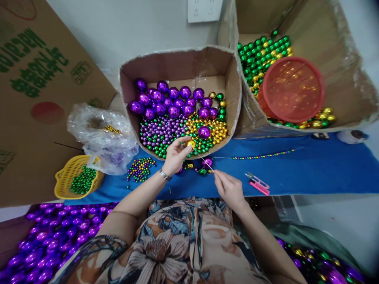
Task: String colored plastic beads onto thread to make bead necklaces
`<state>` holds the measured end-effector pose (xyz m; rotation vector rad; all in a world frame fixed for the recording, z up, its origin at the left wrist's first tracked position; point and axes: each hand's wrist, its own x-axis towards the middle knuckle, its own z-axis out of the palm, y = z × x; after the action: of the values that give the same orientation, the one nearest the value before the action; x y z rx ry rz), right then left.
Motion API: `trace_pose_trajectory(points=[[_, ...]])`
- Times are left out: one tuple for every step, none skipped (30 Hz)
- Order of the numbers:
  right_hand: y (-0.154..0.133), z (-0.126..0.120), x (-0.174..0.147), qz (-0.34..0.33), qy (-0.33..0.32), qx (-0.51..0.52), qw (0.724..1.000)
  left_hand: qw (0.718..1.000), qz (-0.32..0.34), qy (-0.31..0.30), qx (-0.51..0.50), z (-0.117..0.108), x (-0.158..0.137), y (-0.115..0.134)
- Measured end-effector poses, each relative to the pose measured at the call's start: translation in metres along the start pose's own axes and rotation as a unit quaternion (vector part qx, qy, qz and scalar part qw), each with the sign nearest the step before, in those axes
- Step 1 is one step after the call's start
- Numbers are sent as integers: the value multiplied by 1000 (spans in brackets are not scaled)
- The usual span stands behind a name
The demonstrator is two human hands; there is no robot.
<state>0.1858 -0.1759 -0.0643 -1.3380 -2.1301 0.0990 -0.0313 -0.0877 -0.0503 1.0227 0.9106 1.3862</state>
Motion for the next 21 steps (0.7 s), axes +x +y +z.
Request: trace_pose_trajectory(points=[[0, 1, 0, -5, 3, -18, 1000, 999, 24, 4, 22, -1, -1, -2], [0, 2, 0, -9, 6, -37, 999, 998, 49, 7, 46, -1, -2, -4], [-1, 3, 0, -12, 9, -53, 998, 995, 70, 6, 69, -1, -3, -6], [-1, 4, 0, -13, 11, -62, 998, 993, 85, 0, 87, 0, -5, -8], [-2, 6, 0, -10, 12, -62, 998, 991, 93, -10, 101, 1, -7, -9], [-2, 7, 1, -5, 12, -52, 999, 990, 95, -19, 106, 2, -8, -10], [-2, 8, 1, 1, 10, -32, 999, 990, 91, -26, 105, 3, -10, -10], [-2, 9, 1, 5, 6, -5, 1000, 991, 82, -31, 99, 4, -12, -9], [-2, 9, 1, 9, -1, 25, 1000, 993, 70, -35, 91, 5, -13, -9], [-1, 10, 1, 13, -8, 52, 999, 994, 58, -38, 82, 5, -13, -7], [0, 10, 1, 13, -15, 69, 997, 995, 49, -42, 75, 5, -13, -6], [0, 10, 1, 13, -18, 71, 997, 995, 44, -47, 73, 5, -14, -5], [2, 11, 0, 12, -18, 60, 998, 995, 44, -51, 74, 5, -14, -4], [3, 12, 0, 11, -14, 42, 999, 995, 46, -53, 77, 4, -14, -3], [4, 13, -1, 9, -11, 25, 1000, 994, 48, -53, 78, 4, -14, -3], [4, 14, -2, 6, -11, 18, 1000, 994, 46, -53, 78, 3, -14, -3], [5, 15, -3, 4, -14, 20, 1000, 995, 44, -52, 77, 3, -15, -4], [6, 17, -3, 2, -19, 25, 1000, 995, 42, -50, 77, 2, -16, -5], [6, 18, -4, 1, -23, 29, 999, 995, 43, -50, 80, 2, -16, -5], [6, 19, -4, 2, -24, 29, 999, 994, 48, -49, 88, 2, -17, -6], [6, 20, -4, 5, -23, 27, 999, 993, 55, -47, 97, 1, -18, -7]])
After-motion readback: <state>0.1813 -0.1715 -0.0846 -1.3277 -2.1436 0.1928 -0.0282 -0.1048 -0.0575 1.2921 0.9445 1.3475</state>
